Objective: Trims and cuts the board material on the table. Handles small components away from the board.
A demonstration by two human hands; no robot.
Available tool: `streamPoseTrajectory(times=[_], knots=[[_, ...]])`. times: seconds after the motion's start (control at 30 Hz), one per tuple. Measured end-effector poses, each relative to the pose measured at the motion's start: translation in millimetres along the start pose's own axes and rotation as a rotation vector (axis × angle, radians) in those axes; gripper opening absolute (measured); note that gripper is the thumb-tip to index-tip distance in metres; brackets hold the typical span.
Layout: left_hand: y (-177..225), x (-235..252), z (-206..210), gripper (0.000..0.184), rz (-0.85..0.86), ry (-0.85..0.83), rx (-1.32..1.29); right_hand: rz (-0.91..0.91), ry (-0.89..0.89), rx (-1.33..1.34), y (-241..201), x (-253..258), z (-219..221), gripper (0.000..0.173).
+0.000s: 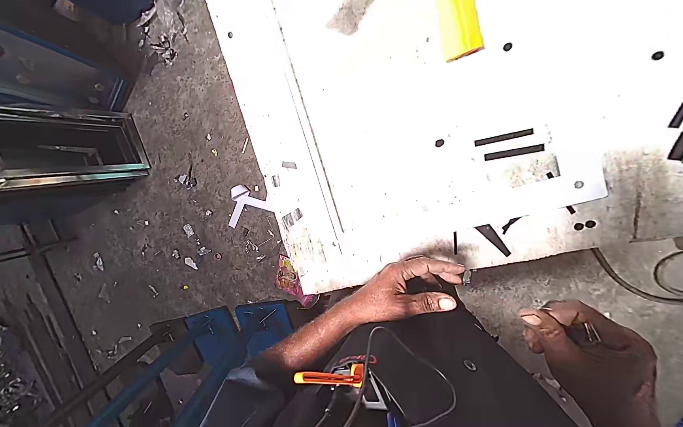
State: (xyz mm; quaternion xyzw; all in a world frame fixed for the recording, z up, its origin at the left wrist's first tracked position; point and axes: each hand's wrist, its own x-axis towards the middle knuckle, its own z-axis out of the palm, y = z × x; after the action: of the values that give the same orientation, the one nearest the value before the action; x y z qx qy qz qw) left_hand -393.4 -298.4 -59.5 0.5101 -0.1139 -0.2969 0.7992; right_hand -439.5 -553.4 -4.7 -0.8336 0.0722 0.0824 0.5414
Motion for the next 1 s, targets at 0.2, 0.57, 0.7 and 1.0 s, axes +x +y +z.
streamPoseTrajectory(times=[0.2, 0.57, 0.7, 1.0], knots=[[-12, -6, 37, 0.045, 0.018, 0.25, 0.072, -0.007, -0.347, -0.423, 48, 16, -62, 0.035], [-60, -22, 123, 0.025, 0.215, 1.033, 0.131, -0.068, -0.837, -0.736, 30, 69, -101, 0.07], [-62, -39, 116, 0.036, 0.112, 1.206, 0.588, -0.349, -0.901, -0.541, 10, 100, -58, 0.052], [-70, -59, 39, 0.035, -0.049, 1.384, 1.275, -0.604, -0.969, -0.38, -43, 181, 101, 0.029]])
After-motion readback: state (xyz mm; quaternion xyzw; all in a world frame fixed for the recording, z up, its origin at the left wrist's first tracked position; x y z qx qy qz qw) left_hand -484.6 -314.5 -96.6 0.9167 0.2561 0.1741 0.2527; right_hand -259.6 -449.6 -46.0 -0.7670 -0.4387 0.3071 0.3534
